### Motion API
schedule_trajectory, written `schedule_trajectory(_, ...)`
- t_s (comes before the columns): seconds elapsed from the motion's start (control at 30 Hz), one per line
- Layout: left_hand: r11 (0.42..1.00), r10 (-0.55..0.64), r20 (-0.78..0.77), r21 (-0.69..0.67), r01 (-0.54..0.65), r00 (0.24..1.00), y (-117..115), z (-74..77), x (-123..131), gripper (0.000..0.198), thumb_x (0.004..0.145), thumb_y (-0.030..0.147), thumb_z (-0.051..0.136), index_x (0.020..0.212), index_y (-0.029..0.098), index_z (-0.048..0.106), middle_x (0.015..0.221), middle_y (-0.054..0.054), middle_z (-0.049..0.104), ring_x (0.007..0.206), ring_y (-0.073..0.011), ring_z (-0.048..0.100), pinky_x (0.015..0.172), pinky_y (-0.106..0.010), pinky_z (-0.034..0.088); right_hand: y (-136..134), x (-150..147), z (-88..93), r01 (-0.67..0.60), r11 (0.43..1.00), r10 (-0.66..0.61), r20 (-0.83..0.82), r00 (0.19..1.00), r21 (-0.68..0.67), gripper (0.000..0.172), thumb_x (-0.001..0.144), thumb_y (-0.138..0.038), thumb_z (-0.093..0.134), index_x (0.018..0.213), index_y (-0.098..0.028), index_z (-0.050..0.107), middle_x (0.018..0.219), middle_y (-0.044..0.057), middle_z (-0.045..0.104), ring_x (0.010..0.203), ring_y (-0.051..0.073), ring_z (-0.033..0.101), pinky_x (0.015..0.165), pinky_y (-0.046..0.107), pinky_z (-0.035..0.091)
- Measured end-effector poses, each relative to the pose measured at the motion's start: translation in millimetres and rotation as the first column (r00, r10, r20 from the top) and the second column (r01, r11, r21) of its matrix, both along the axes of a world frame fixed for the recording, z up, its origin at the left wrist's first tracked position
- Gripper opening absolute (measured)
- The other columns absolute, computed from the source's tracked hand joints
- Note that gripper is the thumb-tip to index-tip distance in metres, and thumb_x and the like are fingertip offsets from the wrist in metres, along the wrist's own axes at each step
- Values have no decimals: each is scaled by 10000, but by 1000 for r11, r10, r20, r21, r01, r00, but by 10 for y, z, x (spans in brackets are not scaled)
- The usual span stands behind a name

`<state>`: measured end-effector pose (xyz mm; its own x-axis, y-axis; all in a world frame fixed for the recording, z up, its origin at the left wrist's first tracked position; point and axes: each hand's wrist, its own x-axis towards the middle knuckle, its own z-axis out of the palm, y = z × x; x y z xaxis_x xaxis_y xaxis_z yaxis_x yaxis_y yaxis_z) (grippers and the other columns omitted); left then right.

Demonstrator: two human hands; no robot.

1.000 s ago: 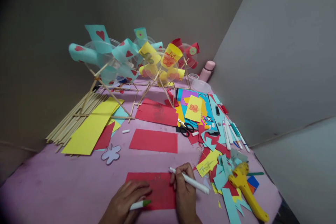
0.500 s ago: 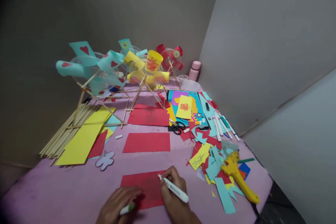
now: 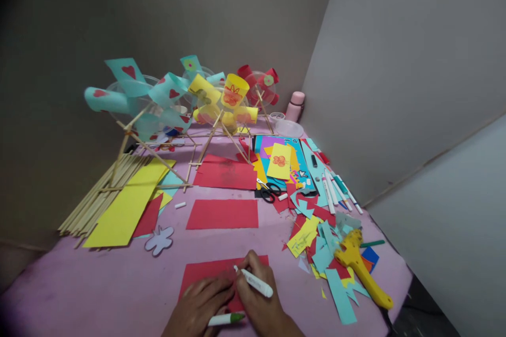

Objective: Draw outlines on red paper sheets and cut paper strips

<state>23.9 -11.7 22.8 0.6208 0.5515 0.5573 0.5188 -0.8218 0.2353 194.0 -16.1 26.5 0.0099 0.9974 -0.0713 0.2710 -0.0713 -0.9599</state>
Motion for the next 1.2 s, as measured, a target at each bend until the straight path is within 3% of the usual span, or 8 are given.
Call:
schedule_trajectory(0.33,999,2,-12,-33,-3,1000,-20,-19,-2,212,887,144,460,1023,182,618,945,-52,716,836,-171,641,691,-275,506,-1,-11,22,-18,999,20,34,999,-48,95,798,-243,445,705,-225,433,556,-66,454,503,133,448,474,225,340)
schedule_trajectory(1.2,998,10,-8,-68,-11,1000,-22,-10,4,207,880,154,472,1035,208,598,958,-41,718,847,-172,650,700,-274,494,-3,5,13,-32,999,33,38,999,-24,89,796,-222,446,709,-226,430,544,-74,421,502,130,411,469,224,317)
